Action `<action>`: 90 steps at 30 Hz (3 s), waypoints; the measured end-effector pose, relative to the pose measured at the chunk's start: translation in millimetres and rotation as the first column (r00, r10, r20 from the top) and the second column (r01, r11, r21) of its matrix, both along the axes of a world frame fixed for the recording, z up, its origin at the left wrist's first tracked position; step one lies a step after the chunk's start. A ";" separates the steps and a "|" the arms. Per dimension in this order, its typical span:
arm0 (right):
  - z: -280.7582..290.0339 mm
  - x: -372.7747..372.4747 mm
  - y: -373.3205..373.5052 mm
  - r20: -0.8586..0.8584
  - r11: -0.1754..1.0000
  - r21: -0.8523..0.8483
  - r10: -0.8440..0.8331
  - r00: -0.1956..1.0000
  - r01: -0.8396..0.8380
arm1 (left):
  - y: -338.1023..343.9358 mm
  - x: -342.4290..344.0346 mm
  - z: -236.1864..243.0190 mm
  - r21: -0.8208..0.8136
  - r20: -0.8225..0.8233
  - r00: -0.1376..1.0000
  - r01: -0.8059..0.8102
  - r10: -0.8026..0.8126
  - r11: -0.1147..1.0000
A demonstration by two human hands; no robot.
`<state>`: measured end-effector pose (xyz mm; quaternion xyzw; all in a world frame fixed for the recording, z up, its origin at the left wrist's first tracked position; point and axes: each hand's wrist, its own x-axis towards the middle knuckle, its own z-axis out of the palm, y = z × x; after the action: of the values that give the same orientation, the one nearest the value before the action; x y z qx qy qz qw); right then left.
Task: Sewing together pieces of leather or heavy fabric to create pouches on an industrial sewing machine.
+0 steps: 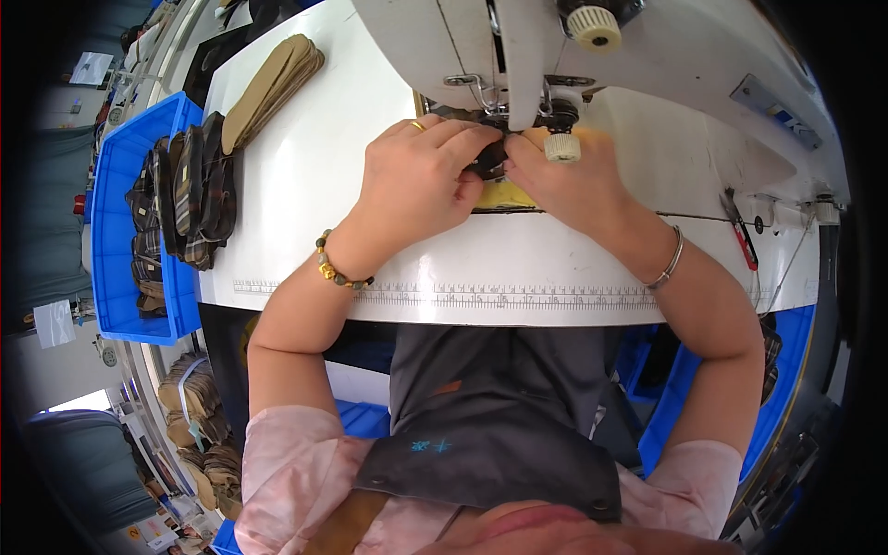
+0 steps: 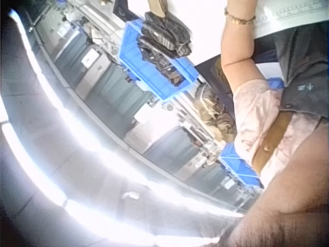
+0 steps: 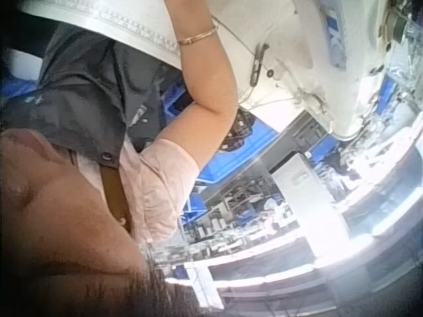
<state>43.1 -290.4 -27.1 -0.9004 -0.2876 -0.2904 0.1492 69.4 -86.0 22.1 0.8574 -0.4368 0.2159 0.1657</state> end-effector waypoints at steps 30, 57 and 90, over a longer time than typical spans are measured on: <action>15.8 -35.2 6.7 -0.150 0.987 -0.115 0.097 0.984 -0.115 | 13.8 26.1 -11.7 -0.197 -0.659 0.729 0.070 -0.185 0.978; 19.9 -41.2 8.7 -0.237 0.988 -0.095 0.098 0.967 -0.123 | 14.3 34.3 -17.6 -0.095 -0.425 0.881 0.186 -0.209 0.978; 12.6 -21.1 5.8 -0.138 0.996 -0.093 0.001 0.990 -0.014 | 4.1 42.2 -22.4 -0.109 -0.397 0.918 -0.060 0.012 0.992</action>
<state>22.1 -284.6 -14.6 -0.9232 -0.2934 -0.2132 0.1272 111.6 -81.9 -0.2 0.8798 -0.3650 0.0670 0.2971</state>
